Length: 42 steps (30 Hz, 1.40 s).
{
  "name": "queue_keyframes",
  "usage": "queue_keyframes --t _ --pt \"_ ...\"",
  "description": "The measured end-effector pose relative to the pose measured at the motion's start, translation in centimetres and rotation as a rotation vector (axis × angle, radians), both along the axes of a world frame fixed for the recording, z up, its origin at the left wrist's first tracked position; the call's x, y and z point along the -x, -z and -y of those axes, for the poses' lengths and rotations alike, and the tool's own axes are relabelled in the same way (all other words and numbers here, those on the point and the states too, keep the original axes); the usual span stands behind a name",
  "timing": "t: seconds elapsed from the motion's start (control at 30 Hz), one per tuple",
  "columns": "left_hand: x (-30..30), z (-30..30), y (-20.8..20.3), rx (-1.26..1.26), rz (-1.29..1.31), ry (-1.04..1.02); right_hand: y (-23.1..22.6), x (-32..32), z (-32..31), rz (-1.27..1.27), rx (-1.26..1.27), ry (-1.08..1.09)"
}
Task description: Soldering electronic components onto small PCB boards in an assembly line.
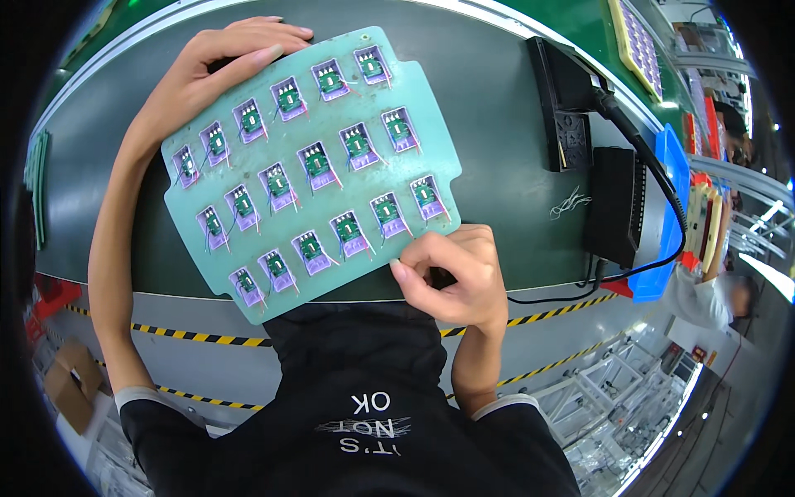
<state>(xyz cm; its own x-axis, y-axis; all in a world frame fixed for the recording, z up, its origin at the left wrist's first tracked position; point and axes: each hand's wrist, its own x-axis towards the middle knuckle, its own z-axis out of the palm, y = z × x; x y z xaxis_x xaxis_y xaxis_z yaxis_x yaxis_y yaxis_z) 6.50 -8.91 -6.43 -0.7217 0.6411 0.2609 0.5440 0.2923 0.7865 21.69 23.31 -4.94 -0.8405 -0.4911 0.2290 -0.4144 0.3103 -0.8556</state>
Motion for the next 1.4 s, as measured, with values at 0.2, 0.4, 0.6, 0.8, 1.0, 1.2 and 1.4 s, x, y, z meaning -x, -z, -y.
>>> queue_keyframes --t 0.2,0.4,0.6,0.8,1.0,1.2,1.4 --pt "4.0 -1.2 3.9 -0.706 -0.365 0.515 0.4 -0.3 0.0 0.039 0.020 0.022" --pt "2.2 -0.4 2.5 -0.519 -0.273 0.350 0.4 0.0 -0.4 0.041 0.077 -0.087" --pt "0.5 0.0 0.5 -0.392 -0.161 0.261 0.3 -0.3 -0.4 0.046 0.043 -0.055" --pt "-1.2 0.1 -1.6 -0.099 0.139 -0.010 0.1 -1.0 -0.2 0.186 0.046 0.067" --pt "-1.1 0.2 -1.2 -0.125 0.163 0.008 0.2 -0.9 -0.7 0.048 -0.010 -0.009" --pt "-1.2 0.4 -1.2 -0.159 0.202 0.009 0.4 -1.3 -0.6 0.044 -0.074 0.112" --pt "-1.1 0.4 -1.3 -0.153 0.227 0.003 0.3 -1.0 -0.5 0.021 -0.017 0.085"
